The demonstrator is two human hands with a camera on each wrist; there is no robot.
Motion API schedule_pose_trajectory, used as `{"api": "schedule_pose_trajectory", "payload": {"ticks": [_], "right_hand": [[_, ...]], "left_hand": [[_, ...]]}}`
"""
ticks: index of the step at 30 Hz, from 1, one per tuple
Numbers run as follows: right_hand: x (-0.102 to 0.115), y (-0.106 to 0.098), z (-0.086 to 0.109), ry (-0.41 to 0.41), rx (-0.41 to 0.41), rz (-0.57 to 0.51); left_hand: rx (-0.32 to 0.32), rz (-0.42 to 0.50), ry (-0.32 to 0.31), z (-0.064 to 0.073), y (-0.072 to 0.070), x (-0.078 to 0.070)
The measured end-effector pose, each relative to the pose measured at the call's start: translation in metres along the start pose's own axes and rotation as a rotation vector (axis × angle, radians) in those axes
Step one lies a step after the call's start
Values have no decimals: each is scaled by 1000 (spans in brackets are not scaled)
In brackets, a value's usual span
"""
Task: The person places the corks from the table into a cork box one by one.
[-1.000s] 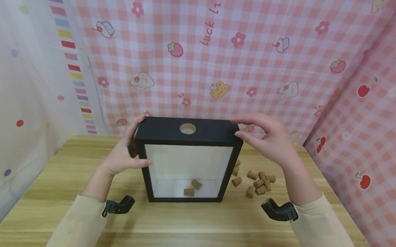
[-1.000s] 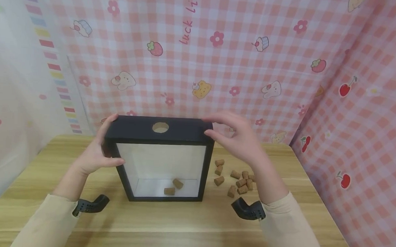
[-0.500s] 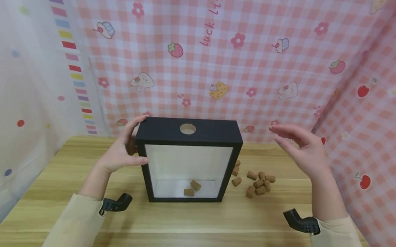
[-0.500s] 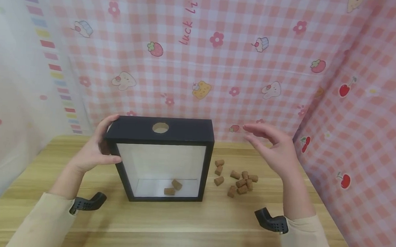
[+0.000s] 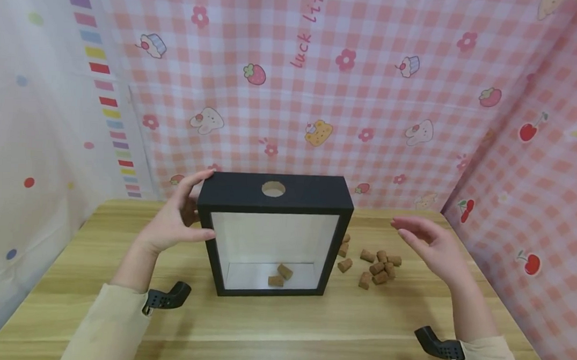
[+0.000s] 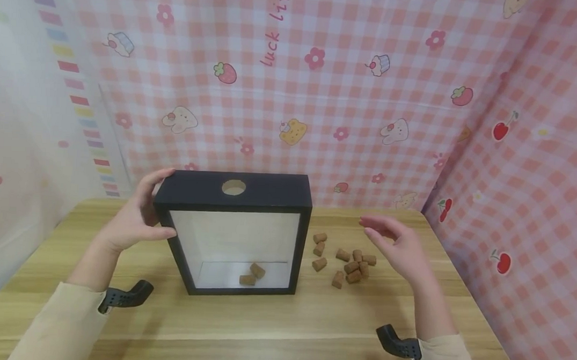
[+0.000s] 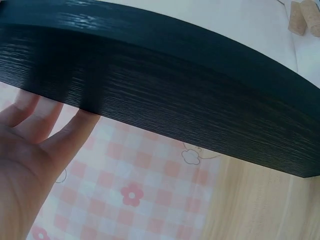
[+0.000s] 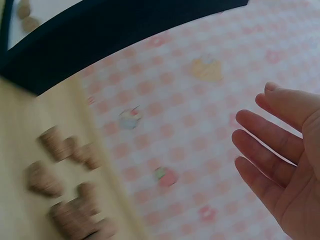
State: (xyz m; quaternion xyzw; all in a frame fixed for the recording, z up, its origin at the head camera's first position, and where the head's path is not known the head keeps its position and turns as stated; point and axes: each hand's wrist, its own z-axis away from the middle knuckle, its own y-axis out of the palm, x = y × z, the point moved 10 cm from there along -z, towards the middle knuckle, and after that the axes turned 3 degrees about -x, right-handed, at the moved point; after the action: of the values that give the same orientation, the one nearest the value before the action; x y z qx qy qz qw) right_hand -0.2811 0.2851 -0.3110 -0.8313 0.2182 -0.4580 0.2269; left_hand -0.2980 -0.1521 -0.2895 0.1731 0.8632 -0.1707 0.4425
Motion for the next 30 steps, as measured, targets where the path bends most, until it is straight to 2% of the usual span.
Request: {"api": "schedule_pose_trajectory", "payload": {"ticks": [6,10,15,20,23,30], "right_hand": [[-41,36,25,121,122,-6],[-56,60,39,112,169,-29],[-67,80,52,74,179,-70],[-72,86,60,105,148,-65],[-74,86,62,96,125,-18],[-69,87,61,-30,61,210]], "left_hand": [[-6,10,17,0,1,2],[-2,15,16,1,1,3],[-1,10,10,1,1,4],[-8,11,4,1,0,6],[-13,12,5,2,-1,6],[0,25,7,2,0,6]]}}
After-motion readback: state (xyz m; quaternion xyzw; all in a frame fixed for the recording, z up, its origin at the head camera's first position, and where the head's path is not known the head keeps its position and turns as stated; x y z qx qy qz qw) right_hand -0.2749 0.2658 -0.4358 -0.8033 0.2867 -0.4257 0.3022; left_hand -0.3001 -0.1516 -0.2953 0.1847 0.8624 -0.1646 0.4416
